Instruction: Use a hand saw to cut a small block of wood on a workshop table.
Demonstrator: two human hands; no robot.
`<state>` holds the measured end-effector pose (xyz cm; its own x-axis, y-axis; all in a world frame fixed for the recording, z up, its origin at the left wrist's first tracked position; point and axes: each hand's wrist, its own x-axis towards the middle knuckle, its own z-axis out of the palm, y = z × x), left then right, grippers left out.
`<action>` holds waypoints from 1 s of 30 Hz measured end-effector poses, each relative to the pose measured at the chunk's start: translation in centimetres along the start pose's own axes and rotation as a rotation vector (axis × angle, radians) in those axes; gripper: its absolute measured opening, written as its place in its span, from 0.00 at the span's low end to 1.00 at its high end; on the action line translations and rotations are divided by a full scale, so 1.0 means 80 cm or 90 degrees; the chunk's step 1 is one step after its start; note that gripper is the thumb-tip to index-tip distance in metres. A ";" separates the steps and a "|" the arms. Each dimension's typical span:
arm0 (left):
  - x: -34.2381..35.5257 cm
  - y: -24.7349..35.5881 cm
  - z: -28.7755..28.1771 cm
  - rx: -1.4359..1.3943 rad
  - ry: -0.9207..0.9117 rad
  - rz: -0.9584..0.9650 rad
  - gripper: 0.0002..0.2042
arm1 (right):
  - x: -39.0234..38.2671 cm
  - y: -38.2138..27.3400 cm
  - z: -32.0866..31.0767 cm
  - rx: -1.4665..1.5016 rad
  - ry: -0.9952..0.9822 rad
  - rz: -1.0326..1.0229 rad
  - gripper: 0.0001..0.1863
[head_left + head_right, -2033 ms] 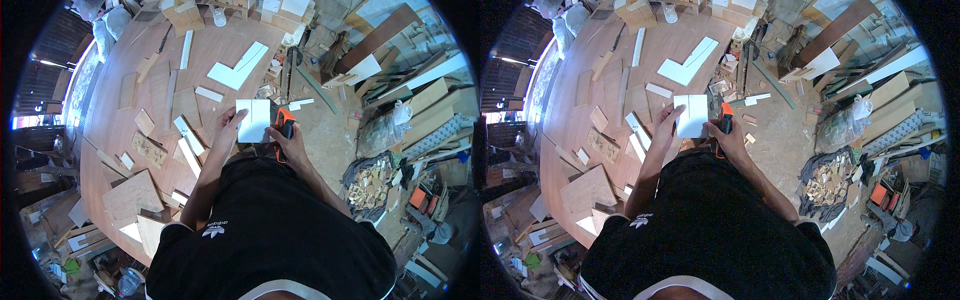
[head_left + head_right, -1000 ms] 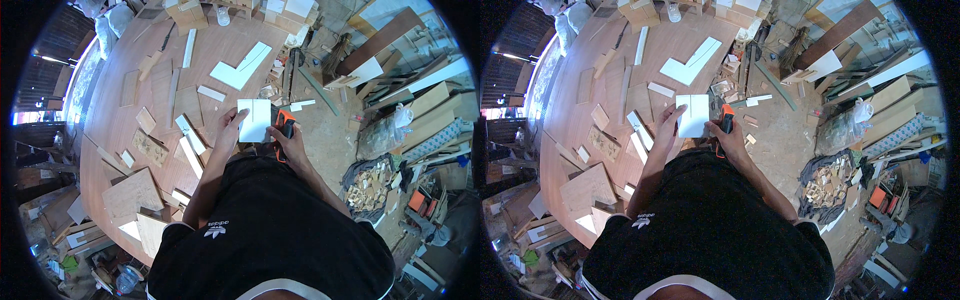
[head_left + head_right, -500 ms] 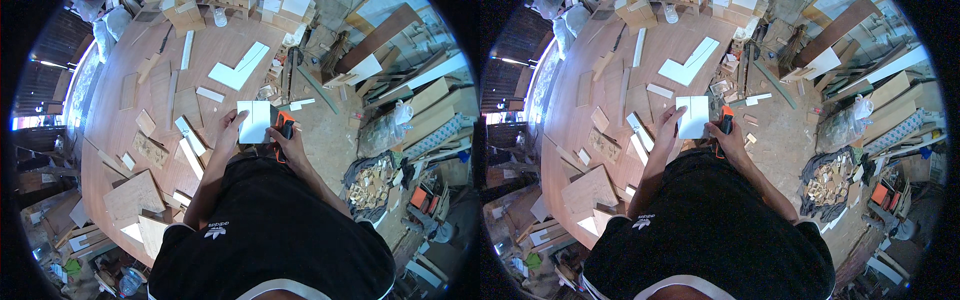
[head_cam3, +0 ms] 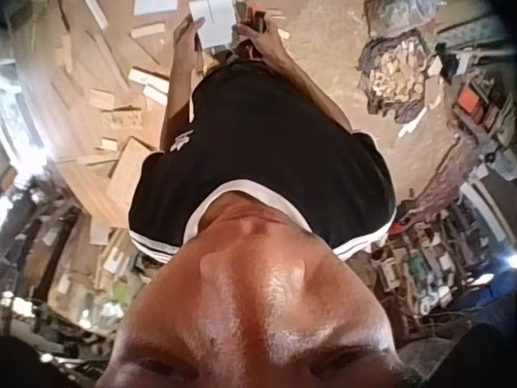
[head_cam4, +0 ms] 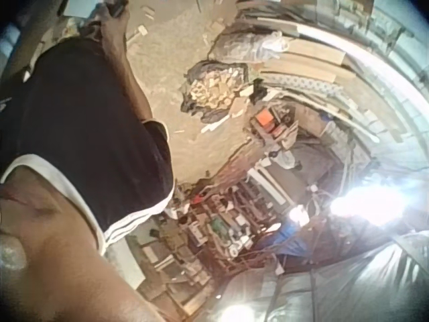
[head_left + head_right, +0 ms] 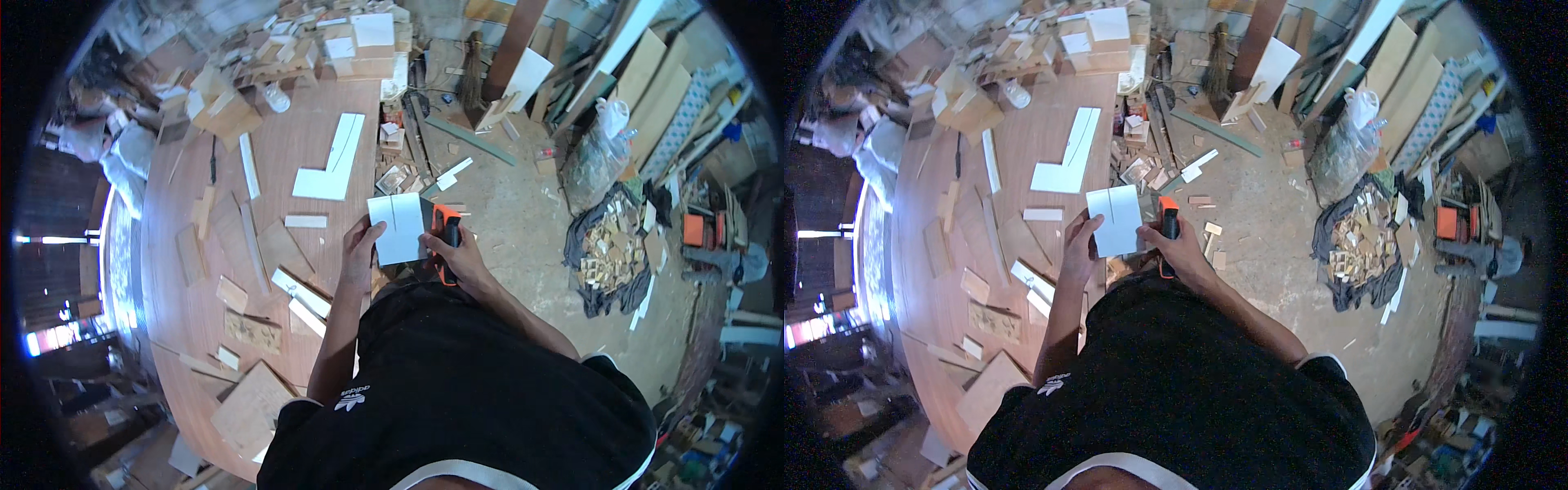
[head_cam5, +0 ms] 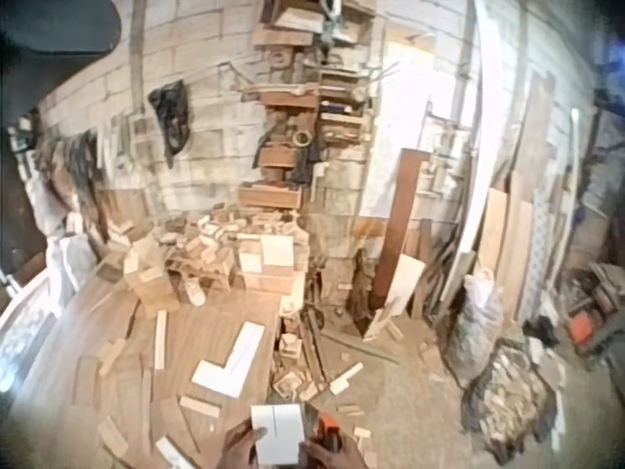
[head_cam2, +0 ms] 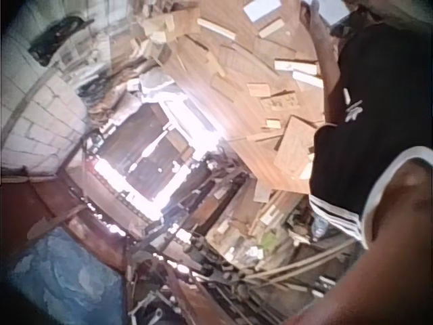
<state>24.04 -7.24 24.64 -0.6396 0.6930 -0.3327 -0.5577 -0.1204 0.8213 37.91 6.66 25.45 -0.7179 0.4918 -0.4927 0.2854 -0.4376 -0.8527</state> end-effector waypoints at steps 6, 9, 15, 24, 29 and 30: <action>0.041 -0.004 0.016 0.070 -0.102 -0.002 0.17 | -0.013 -0.010 -0.011 0.054 0.093 -0.054 0.19; 0.050 -0.004 0.024 0.064 -0.136 -0.010 0.17 | -0.017 -0.014 -0.016 0.078 0.125 -0.059 0.20; 0.053 0.005 0.035 0.048 -0.153 -0.041 0.19 | -0.019 -0.014 -0.008 0.062 0.188 -0.124 0.20; 0.055 0.019 0.014 0.060 -0.142 -0.036 0.18 | -0.008 -0.007 0.012 0.091 0.169 -0.109 0.20; 0.053 0.020 0.005 0.032 -0.127 -0.050 0.19 | -0.003 -0.010 0.015 0.042 0.123 -0.068 0.18; 0.053 0.019 0.004 0.012 -0.120 -0.051 0.19 | -0.004 -0.013 0.017 0.047 0.122 -0.066 0.18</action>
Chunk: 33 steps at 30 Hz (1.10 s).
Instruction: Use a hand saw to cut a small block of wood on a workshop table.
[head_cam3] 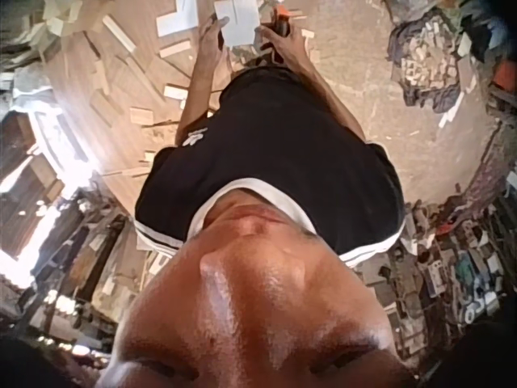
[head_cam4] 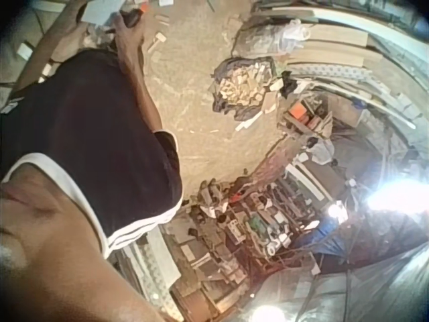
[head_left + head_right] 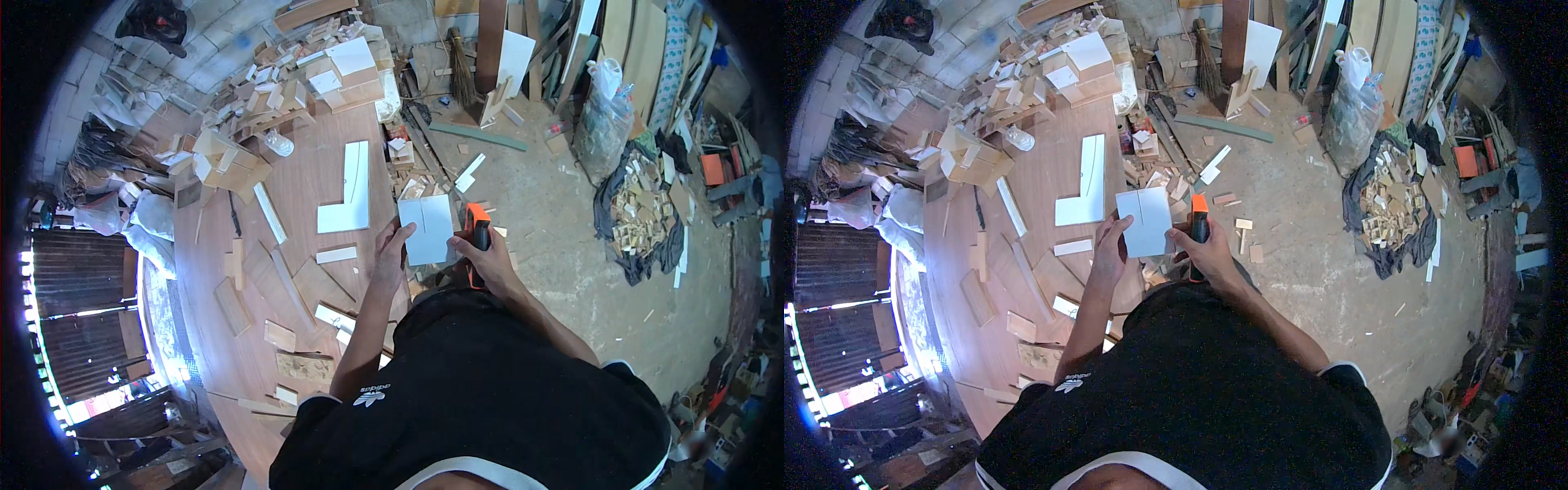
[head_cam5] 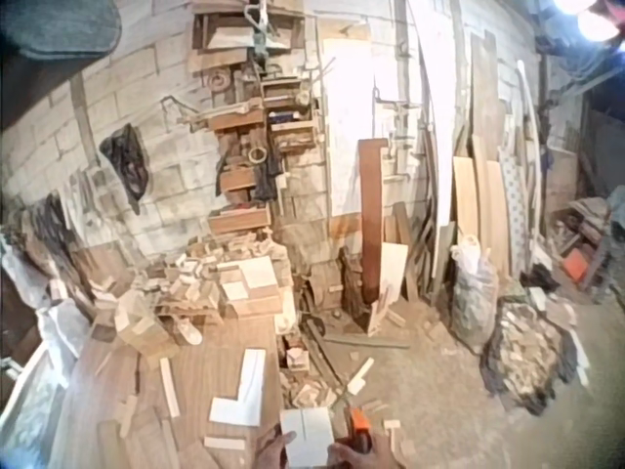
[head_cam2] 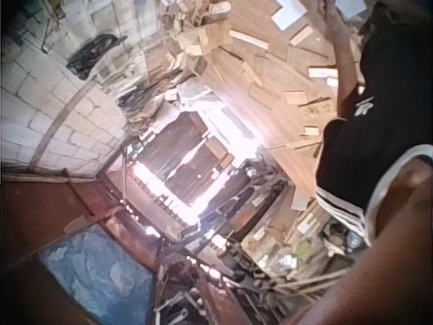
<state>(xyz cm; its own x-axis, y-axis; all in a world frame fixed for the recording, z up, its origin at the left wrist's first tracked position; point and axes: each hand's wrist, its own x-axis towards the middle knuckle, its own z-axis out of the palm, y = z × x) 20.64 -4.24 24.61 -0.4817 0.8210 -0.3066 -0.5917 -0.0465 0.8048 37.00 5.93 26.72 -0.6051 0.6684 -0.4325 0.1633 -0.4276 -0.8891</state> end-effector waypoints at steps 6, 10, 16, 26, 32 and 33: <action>0.000 0.004 0.005 -0.008 0.016 0.014 0.19 | 0.001 -0.015 0.004 0.020 -0.011 0.010 0.17; 0.011 -0.005 0.000 -0.032 0.002 0.024 0.19 | 0.015 -0.012 0.002 0.037 -0.013 0.003 0.17; 0.021 -0.001 0.000 -0.049 0.043 0.039 0.18 | 0.044 -0.028 0.005 -0.019 -0.041 -0.007 0.18; 0.064 0.039 0.006 -0.039 0.071 0.073 0.19 | 0.113 -0.051 0.011 -0.009 -0.120 -0.035 0.17; 0.093 0.064 0.019 -0.013 0.093 0.069 0.19 | 0.136 -0.079 0.007 0.027 -0.148 -0.019 0.16; 0.097 0.066 0.020 -0.016 0.086 0.069 0.19 | 0.139 -0.084 0.006 0.021 -0.148 -0.025 0.16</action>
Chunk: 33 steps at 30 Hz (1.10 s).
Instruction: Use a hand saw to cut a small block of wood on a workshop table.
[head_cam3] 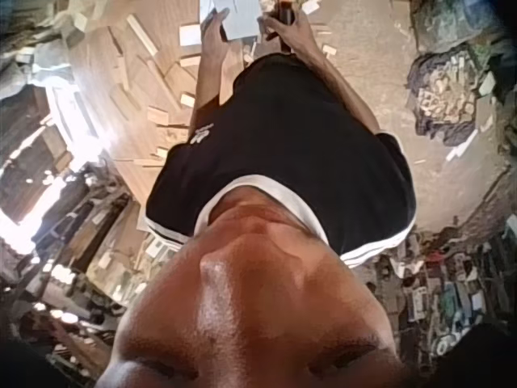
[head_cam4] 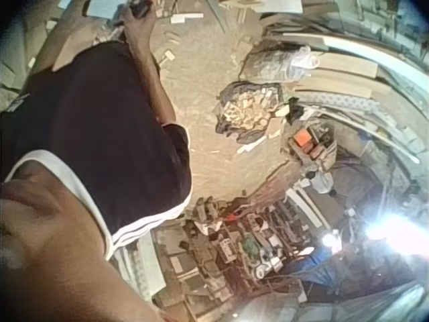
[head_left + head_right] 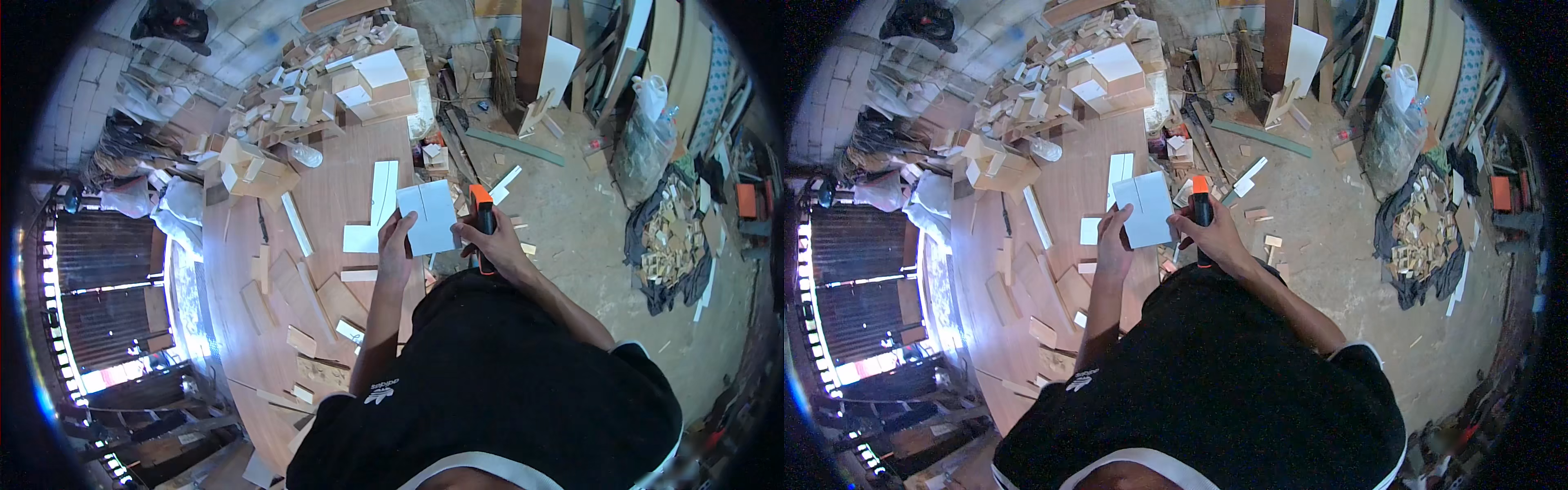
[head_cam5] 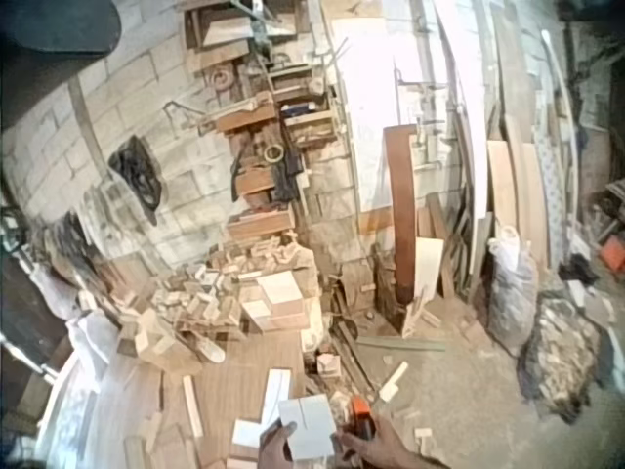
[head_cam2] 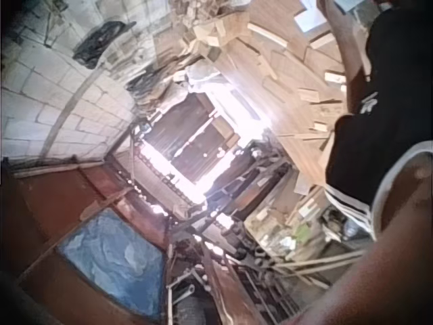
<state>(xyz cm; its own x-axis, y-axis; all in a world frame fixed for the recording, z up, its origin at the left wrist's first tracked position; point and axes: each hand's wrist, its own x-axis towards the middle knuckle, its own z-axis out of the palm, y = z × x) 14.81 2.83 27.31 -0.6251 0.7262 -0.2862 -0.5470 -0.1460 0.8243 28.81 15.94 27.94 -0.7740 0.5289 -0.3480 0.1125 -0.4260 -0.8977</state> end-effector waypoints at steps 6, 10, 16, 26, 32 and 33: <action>0.017 0.009 0.018 0.018 -0.009 -0.003 0.17 | 0.011 -0.021 -0.016 -0.033 0.015 0.002 0.18; 0.029 0.007 0.019 0.051 -0.022 -0.004 0.16 | 0.020 -0.016 -0.026 -0.019 0.032 -0.014 0.17; 0.048 -0.006 0.020 0.119 -0.043 0.013 0.16 | 0.025 -0.014 -0.036 0.008 0.063 -0.004 0.19; 0.059 -0.007 0.025 0.185 -0.049 0.003 0.20 | 0.023 -0.012 -0.035 -0.003 0.089 -0.036 0.17; 0.056 -0.021 0.046 0.370 -0.008 0.131 0.40 | 0.015 -0.003 -0.019 -0.117 0.110 -0.074 0.17; 0.053 -0.019 0.049 0.423 -0.002 0.130 0.43 | 0.013 -0.005 -0.016 -0.127 0.075 -0.084 0.17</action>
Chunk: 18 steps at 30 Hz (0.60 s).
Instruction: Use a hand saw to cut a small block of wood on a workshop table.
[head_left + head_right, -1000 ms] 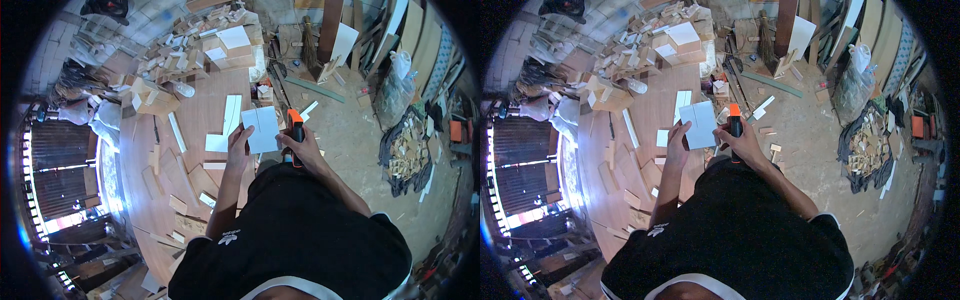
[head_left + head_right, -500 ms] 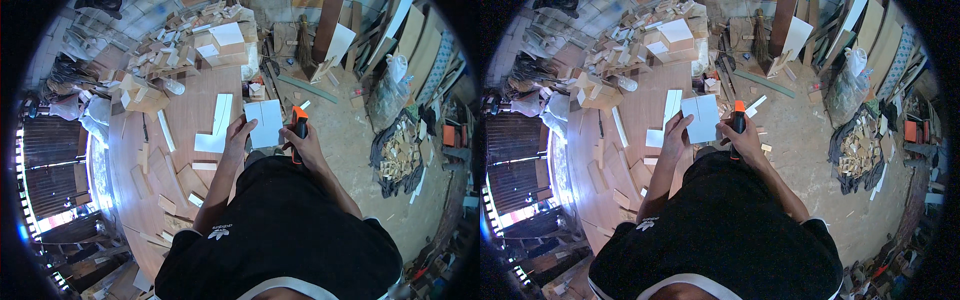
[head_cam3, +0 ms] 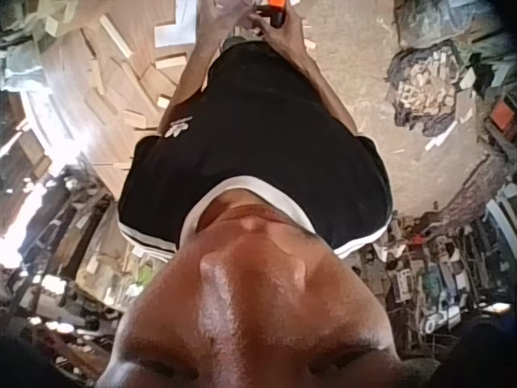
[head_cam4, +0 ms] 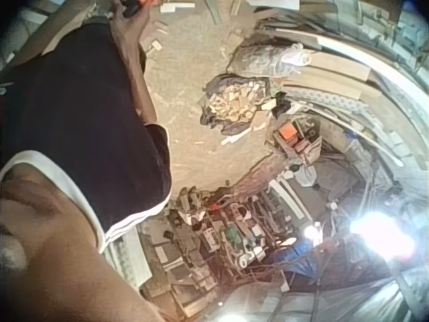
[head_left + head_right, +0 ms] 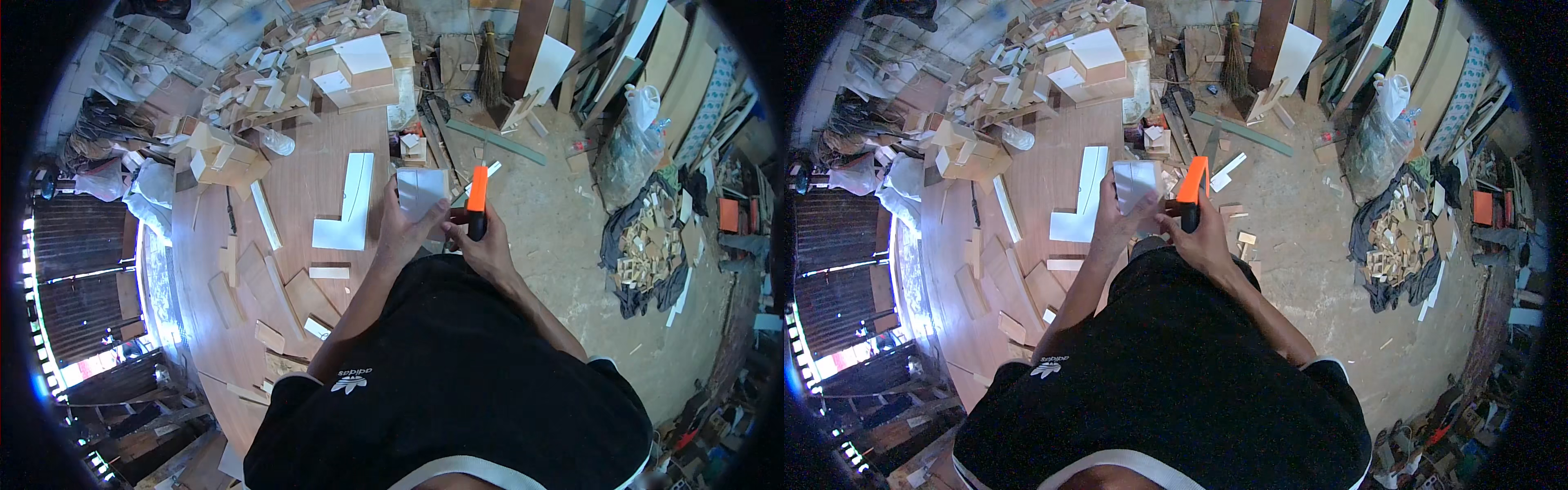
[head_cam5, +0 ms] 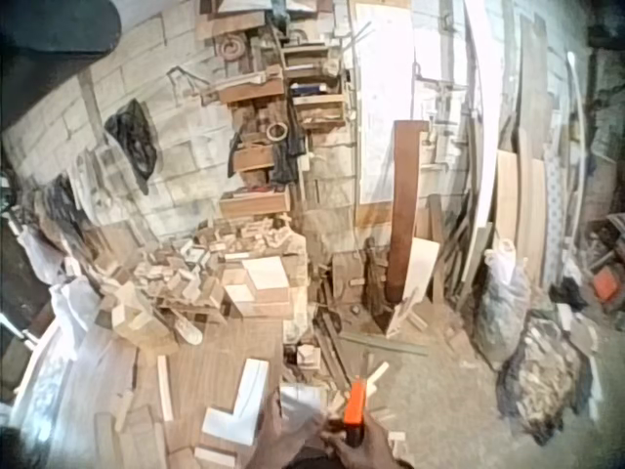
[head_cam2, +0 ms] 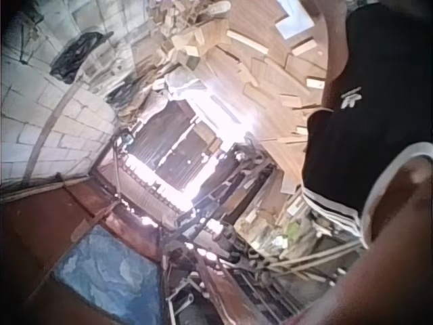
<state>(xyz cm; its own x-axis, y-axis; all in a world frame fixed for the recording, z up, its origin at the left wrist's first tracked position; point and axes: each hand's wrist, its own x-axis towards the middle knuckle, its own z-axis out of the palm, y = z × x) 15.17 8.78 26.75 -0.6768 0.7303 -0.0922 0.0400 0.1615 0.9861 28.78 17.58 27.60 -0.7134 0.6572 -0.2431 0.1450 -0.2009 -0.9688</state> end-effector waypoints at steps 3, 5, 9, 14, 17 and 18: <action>0.005 -0.037 -0.001 0.001 -0.014 0.027 0.35 | -0.001 0.002 0.001 0.005 -0.063 -0.031 0.17; 0.004 -0.030 -0.004 -0.168 -0.060 -0.028 0.34 | 0.004 0.010 -0.002 0.038 -0.009 -0.181 0.19; 0.010 -0.015 -0.017 -0.776 -0.237 -0.099 0.35 | 0.005 0.003 -0.012 0.127 0.008 -0.082 0.17; 0.005 0.002 -0.019 -0.810 -0.261 -0.107 0.35 | -0.011 -0.008 -0.006 0.105 -0.019 -0.018 0.17; 0.004 -0.015 -0.021 -0.634 -0.147 -0.188 0.31 | -0.019 -0.002 -0.002 0.110 0.004 0.005 0.17; 0.005 -0.018 -0.019 -0.614 -0.128 -0.213 0.29 | -0.019 -0.004 -0.004 0.094 0.003 0.015 0.17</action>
<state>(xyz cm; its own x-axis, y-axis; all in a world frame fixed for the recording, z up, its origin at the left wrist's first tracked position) 13.74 7.87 25.51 -0.4060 0.8575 -0.3159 -0.7922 -0.1579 0.5895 30.02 16.88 28.23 -0.7073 0.6551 -0.2658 0.0583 -0.3207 -0.9454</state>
